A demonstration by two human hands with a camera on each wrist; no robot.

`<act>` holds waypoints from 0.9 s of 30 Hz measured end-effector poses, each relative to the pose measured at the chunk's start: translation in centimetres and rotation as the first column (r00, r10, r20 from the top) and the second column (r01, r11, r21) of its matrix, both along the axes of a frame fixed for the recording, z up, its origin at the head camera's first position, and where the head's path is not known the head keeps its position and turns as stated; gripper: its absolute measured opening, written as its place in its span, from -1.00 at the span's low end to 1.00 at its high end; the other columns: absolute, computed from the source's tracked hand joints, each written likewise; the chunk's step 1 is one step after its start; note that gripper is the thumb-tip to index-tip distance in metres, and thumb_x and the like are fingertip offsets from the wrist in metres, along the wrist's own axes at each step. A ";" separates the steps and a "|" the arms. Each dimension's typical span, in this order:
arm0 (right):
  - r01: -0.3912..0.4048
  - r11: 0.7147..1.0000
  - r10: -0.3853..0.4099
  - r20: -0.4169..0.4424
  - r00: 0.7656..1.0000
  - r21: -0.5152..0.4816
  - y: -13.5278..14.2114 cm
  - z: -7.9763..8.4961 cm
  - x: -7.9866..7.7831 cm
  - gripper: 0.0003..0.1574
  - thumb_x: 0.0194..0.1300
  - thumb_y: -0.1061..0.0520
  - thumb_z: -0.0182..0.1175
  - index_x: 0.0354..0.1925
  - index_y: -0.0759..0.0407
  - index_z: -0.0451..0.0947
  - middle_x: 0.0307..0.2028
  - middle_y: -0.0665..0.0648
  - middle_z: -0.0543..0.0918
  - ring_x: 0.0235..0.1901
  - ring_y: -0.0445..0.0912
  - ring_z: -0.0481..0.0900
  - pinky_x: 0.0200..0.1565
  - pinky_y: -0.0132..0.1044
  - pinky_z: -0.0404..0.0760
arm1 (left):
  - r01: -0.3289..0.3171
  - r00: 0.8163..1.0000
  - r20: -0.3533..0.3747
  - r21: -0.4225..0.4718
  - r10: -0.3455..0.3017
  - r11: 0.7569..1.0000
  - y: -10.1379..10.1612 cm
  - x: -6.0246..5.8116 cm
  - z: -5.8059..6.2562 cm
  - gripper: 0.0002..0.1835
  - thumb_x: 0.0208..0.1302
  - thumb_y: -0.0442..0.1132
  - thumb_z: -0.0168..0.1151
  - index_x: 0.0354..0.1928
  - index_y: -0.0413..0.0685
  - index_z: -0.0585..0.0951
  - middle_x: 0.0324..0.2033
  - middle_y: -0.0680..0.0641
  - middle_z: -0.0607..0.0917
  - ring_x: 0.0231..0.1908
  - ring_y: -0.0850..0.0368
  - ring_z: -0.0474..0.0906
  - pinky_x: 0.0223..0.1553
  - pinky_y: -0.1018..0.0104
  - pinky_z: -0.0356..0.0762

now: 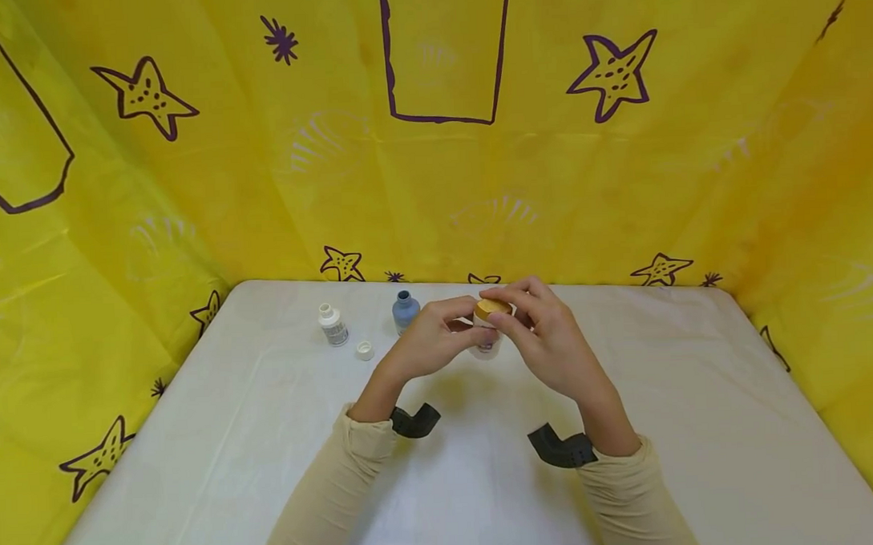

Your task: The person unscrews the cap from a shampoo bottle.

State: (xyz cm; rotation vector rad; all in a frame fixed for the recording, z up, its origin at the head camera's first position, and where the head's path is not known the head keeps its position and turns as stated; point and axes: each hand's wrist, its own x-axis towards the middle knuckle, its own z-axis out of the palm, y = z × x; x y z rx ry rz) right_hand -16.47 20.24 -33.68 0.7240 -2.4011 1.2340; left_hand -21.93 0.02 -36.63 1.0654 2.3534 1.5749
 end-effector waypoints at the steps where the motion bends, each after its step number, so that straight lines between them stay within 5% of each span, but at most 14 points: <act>1: -0.005 1.000 0.005 -0.011 1.000 -0.003 0.0 0.0 0.0 -0.56 0.37 0.33 0.25 0.19 0.10 0.65 -0.15 0.01 0.53 -0.44 -0.20 0.33 -0.41 -0.39 0.37 | 0.009 1.000 0.010 0.001 -0.009 1.000 0.0 0.0 0.0 -0.84 0.37 -0.05 0.36 -0.11 0.08 0.70 -0.29 0.05 0.67 -0.22 0.24 0.61 0.00 0.44 0.66; 11: -0.117 0.993 0.117 -0.044 0.992 0.006 0.8 0.2 -0.3 -0.53 0.36 0.42 0.20 0.20 0.20 0.63 -0.15 0.04 0.50 -0.31 -0.24 0.38 -0.31 -0.41 0.39 | 0.065 0.998 0.000 -0.042 -0.065 0.997 0.1 -0.4 -0.1 -0.86 0.42 -0.06 0.31 -0.23 0.07 0.64 -0.30 0.01 0.68 -0.22 0.15 0.61 -0.17 0.42 0.64; 23: -0.255 0.965 0.256 -0.015 0.966 0.067 1.7 0.0 -0.8 -0.54 0.40 0.42 0.15 0.19 0.16 0.64 -0.07 -0.04 0.51 -0.18 -0.26 0.44 -0.20 -0.45 0.46 | 0.220 0.971 0.103 -0.022 -0.217 0.975 -0.7 -1.0 -0.6 -0.68 0.46 -0.15 0.25 0.19 0.03 0.65 0.14 0.02 0.70 -0.05 0.24 0.60 -0.03 0.39 0.65; 27: -0.227 0.973 0.226 0.037 0.973 0.033 1.6 -0.1 -0.7 -0.54 0.45 0.39 0.12 0.22 0.12 0.63 0.03 -0.01 0.55 -0.10 -0.25 0.47 -0.15 -0.46 0.49 | 0.203 0.973 0.112 -0.014 -0.201 0.979 -0.8 -1.0 -0.6 -0.67 0.45 -0.17 0.27 0.19 0.02 0.64 0.08 0.00 0.72 -0.05 0.25 0.59 -0.04 0.40 0.64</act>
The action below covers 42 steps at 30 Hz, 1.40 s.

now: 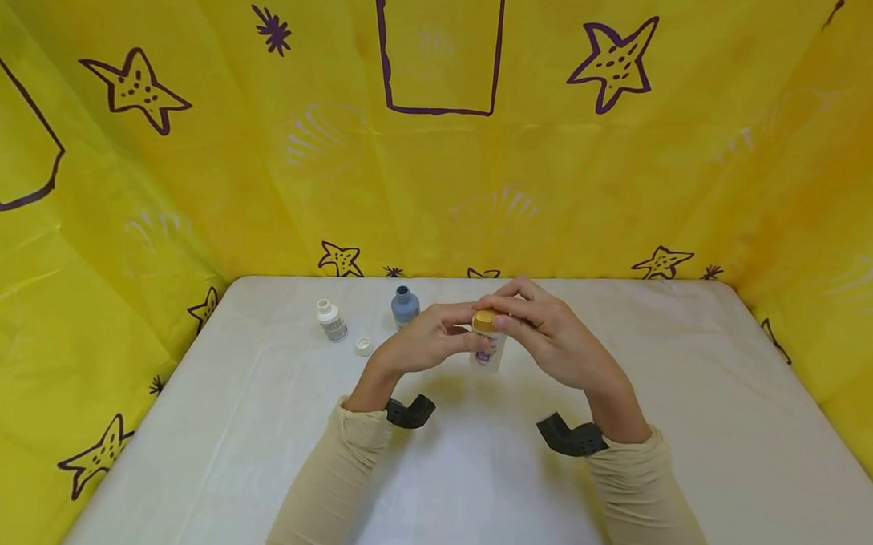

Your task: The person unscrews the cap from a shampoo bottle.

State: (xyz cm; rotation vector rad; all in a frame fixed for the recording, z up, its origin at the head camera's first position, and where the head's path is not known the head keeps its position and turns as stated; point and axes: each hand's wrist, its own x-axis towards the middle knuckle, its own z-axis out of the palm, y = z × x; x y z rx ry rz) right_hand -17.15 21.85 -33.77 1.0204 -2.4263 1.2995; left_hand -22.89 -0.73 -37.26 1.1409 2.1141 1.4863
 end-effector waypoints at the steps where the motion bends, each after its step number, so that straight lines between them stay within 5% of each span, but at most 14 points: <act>1: 0.026 1.000 -0.026 0.019 1.000 -0.011 -0.1 0.0 0.0 -0.55 0.45 0.37 0.13 0.22 0.11 0.62 0.04 0.00 0.57 -0.14 -0.25 0.47 -0.18 -0.45 0.49 | -0.018 1.000 -0.009 0.003 0.018 1.000 0.0 0.0 0.0 -0.70 0.44 -0.16 0.28 0.15 0.02 0.66 0.02 0.01 0.73 -0.08 0.25 0.59 -0.06 0.40 0.64; 4: 0.158 0.987 -0.157 0.039 0.987 -0.025 -0.6 -0.1 0.1 -0.56 0.44 0.29 0.21 0.22 0.06 0.62 -0.01 0.00 0.60 -0.38 -0.24 0.43 -0.36 -0.41 0.45 | -0.087 0.995 -0.045 0.012 0.088 0.996 0.2 0.0 0.0 -0.80 0.42 -0.11 0.30 0.01 0.04 0.67 -0.17 0.01 0.70 -0.18 0.21 0.57 -0.13 0.39 0.63; 7: 0.312 0.950 -0.312 0.005 0.950 0.000 -1.2 -0.1 0.3 -0.54 0.32 0.20 0.37 0.18 0.08 0.64 -0.11 0.04 0.60 -0.57 -0.21 0.29 -0.51 -0.38 0.35 | -0.168 0.981 -0.096 0.017 0.169 0.986 0.5 -0.1 -0.2 -0.82 0.43 -0.05 0.29 -0.08 0.05 0.68 -0.25 0.02 0.65 -0.20 0.22 0.56 -0.10 0.42 0.64; 12: 0.484 0.875 -0.483 -0.059 0.874 0.004 -2.7 -0.4 0.4 -0.47 0.16 0.09 0.52 0.08 0.22 0.65 -0.17 0.16 0.61 -0.52 -0.15 0.30 -0.48 -0.41 0.34 | -0.268 0.942 -0.199 0.039 0.270 0.963 0.9 0.0 -0.6 -0.70 0.41 -0.07 0.31 0.11 0.05 0.71 -0.13 0.05 0.72 -0.10 0.24 0.63 -0.01 0.47 0.65; 18: 0.585 0.811 -0.578 -0.186 0.795 -0.018 -4.2 -0.8 0.7 -0.44 0.12 0.06 0.56 0.01 0.31 0.66 -0.22 0.23 0.63 -0.54 -0.13 0.28 -0.48 -0.36 0.35 | -0.256 0.928 -0.256 0.087 0.270 0.963 1.2 0.1 -0.7 -0.68 0.36 -0.16 0.36 0.11 -0.03 0.73 -0.08 -0.03 0.77 -0.07 0.15 0.69 -0.01 0.42 0.69; 23: 0.598 0.799 -0.591 -0.250 0.767 -0.055 -4.8 -0.9 0.7 -0.45 0.08 0.10 0.59 -0.02 0.36 0.68 -0.25 0.26 0.62 -0.55 -0.14 0.28 -0.49 -0.40 0.32 | -0.228 0.933 -0.264 0.096 0.246 0.969 1.1 0.0 -0.5 -0.82 0.39 -0.24 0.33 -0.02 -0.05 0.75 -0.10 -0.02 0.76 -0.07 0.17 0.69 0.03 0.41 0.68; 31: 0.558 0.828 -0.551 -0.274 0.788 -0.060 -4.5 -0.7 1.0 -0.47 0.06 0.14 0.59 -0.03 0.35 0.68 -0.29 0.24 0.65 -0.52 -0.18 0.27 -0.47 -0.50 0.25 | -0.176 0.949 -0.250 0.076 0.189 0.982 0.7 -0.1 -0.2 -0.82 0.44 -0.21 0.28 0.00 0.00 0.73 -0.08 0.02 0.75 -0.07 0.22 0.66 0.04 0.44 0.66; 42: 0.364 0.931 -0.351 -0.199 0.915 0.031 -2.4 0.0 1.0 -0.42 0.14 0.25 0.50 0.15 0.20 0.66 -0.29 0.06 0.63 -0.54 -0.29 0.25 -0.51 -0.51 0.28 | -0.173 0.961 -0.209 0.044 0.179 0.984 0.5 0.1 0.0 -0.83 0.39 -0.11 0.33 -0.06 0.06 0.72 -0.20 0.06 0.71 -0.19 0.27 0.61 -0.03 0.43 0.65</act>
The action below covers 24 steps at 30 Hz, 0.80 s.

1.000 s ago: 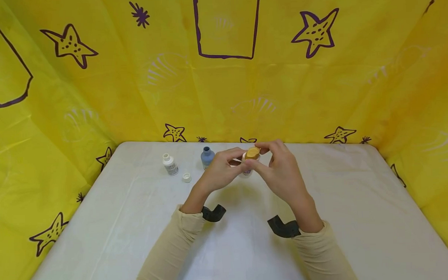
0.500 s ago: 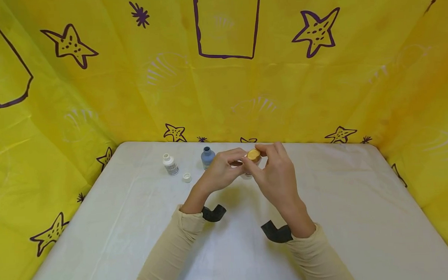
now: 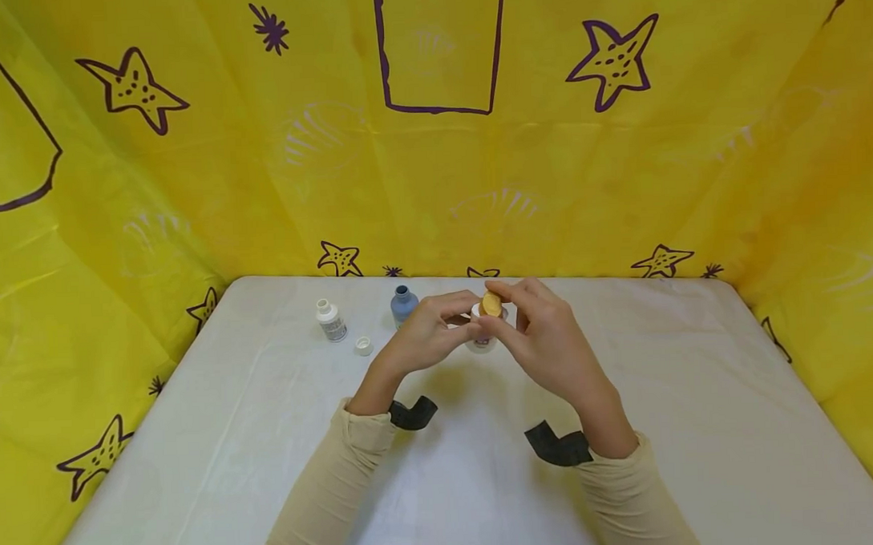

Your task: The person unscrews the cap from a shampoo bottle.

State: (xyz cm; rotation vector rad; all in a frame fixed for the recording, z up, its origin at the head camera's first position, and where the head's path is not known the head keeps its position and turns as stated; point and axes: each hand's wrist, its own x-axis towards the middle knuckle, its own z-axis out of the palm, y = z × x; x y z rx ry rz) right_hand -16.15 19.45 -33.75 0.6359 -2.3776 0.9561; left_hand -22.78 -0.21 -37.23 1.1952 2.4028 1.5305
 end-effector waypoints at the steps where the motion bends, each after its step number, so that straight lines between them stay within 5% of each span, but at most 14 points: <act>1: -0.019 1.000 0.019 0.009 1.000 0.008 0.2 0.1 0.0 -0.42 0.16 0.26 0.48 0.17 0.20 0.65 -0.28 0.05 0.63 -0.54 -0.29 0.26 -0.51 -0.50 0.29 | -0.001 1.000 0.001 -0.001 0.001 1.000 0.0 0.0 0.0 -0.85 0.38 -0.10 0.34 -0.09 0.07 0.72 -0.24 0.06 0.70 -0.21 0.27 0.60 -0.04 0.43 0.65; 9: -0.185 0.983 0.185 0.088 0.979 -0.003 1.0 0.4 0.1 -0.45 0.35 0.39 0.25 0.28 0.20 0.56 -0.04 0.12 0.71 -0.56 -0.31 0.35 -0.52 -0.49 0.39 | -0.008 1.000 -0.007 -0.012 0.007 1.000 0.1 0.2 0.0 -0.90 0.35 -0.09 0.37 -0.22 0.08 0.68 -0.36 0.10 0.62 -0.25 0.31 0.56 -0.03 0.45 0.62; 14: -0.246 0.968 0.250 0.143 0.958 -0.039 1.2 0.7 0.1 -0.40 0.38 0.39 0.22 0.35 0.13 0.50 -0.06 0.05 0.67 -0.61 -0.32 0.37 -0.58 -0.45 0.41 | -0.009 1.000 -0.004 -0.019 0.009 1.000 0.1 0.1 0.0 -0.90 0.37 -0.08 0.35 -0.18 0.11 0.68 -0.35 0.12 0.63 -0.24 0.31 0.57 0.01 0.45 0.62; 24: 0.029 0.998 -0.024 0.073 0.997 -0.065 0.9 0.5 0.0 -0.58 0.22 0.22 0.45 0.06 0.10 0.67 -0.16 0.10 0.62 -0.63 -0.26 0.29 -0.56 -0.46 0.34 | -0.010 0.999 0.042 -0.004 0.010 1.000 0.1 0.1 0.0 -0.83 0.31 -0.02 0.40 -0.12 0.17 0.73 -0.33 0.14 0.66 -0.29 0.31 0.59 -0.03 0.46 0.66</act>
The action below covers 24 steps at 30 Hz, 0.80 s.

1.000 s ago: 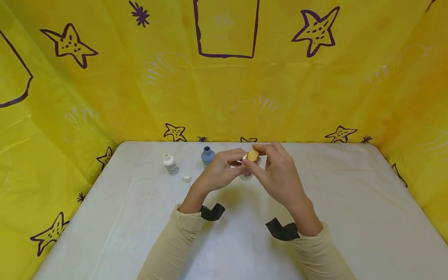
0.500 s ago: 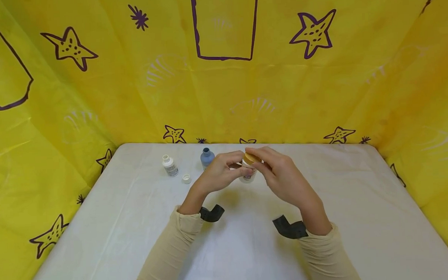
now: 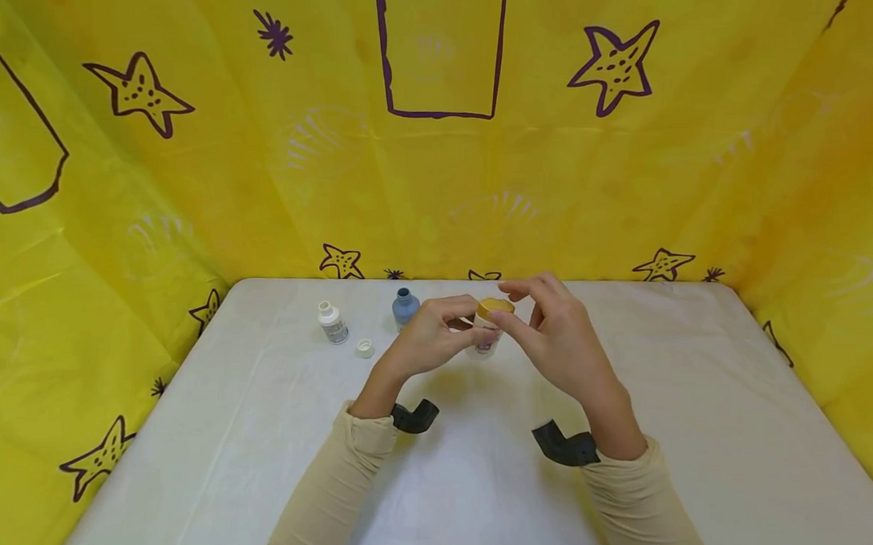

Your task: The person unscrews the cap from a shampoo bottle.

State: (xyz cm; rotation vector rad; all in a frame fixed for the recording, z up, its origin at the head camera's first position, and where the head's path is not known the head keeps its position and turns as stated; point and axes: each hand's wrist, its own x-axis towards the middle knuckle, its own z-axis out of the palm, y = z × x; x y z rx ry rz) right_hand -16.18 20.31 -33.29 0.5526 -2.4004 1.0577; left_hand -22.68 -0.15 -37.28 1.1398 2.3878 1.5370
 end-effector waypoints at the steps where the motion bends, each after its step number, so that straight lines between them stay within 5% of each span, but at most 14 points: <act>1: 0.013 1.000 -0.013 -0.002 1.000 0.006 0.0 -0.1 0.0 -0.60 0.20 0.21 0.47 0.03 0.10 0.68 -0.18 0.09 0.62 -0.63 -0.26 0.29 -0.56 -0.46 0.34 | 0.000 1.000 0.004 -0.005 0.000 1.000 0.0 0.0 0.0 -0.81 0.30 -0.02 0.41 -0.10 0.18 0.74 -0.32 0.15 0.67 -0.30 0.31 0.59 -0.03 0.47 0.67; 9: 0.018 0.998 -0.019 0.017 1.000 0.056 -0.1 -0.4 -0.1 -0.66 0.19 0.16 0.48 -0.03 0.09 0.74 -0.30 0.01 0.57 -0.59 -0.26 0.29 -0.55 -0.41 0.36 | 0.011 1.000 -0.002 -0.019 -0.011 1.000 0.1 0.1 0.0 -0.76 0.29 -0.02 0.42 -0.04 0.14 0.75 -0.26 0.15 0.72 -0.29 0.33 0.60 -0.06 0.34 0.72; 16: -0.070 0.993 0.070 0.007 0.998 0.095 -0.2 -0.4 0.0 -0.52 0.29 0.28 0.36 0.19 0.17 0.64 -0.13 0.10 0.57 -0.53 -0.29 0.28 -0.49 -0.43 0.36 | 0.011 1.000 0.029 -0.022 -0.010 1.000 0.0 0.2 0.1 -0.83 0.34 -0.04 0.38 -0.11 0.13 0.72 -0.41 0.07 0.58 -0.31 0.19 0.56 -0.09 0.42 0.67; 24: -0.073 0.996 0.072 0.015 0.997 0.051 -0.2 -0.2 0.1 -0.52 0.35 0.26 0.33 0.22 0.13 0.62 -0.14 0.08 0.58 -0.56 -0.27 0.26 -0.53 -0.43 0.33 | -0.035 0.998 0.059 -0.027 0.037 0.999 0.0 0.2 0.2 -0.83 0.38 0.00 0.33 -0.13 0.13 0.69 -0.27 0.09 0.64 -0.26 0.22 0.57 -0.23 0.44 0.57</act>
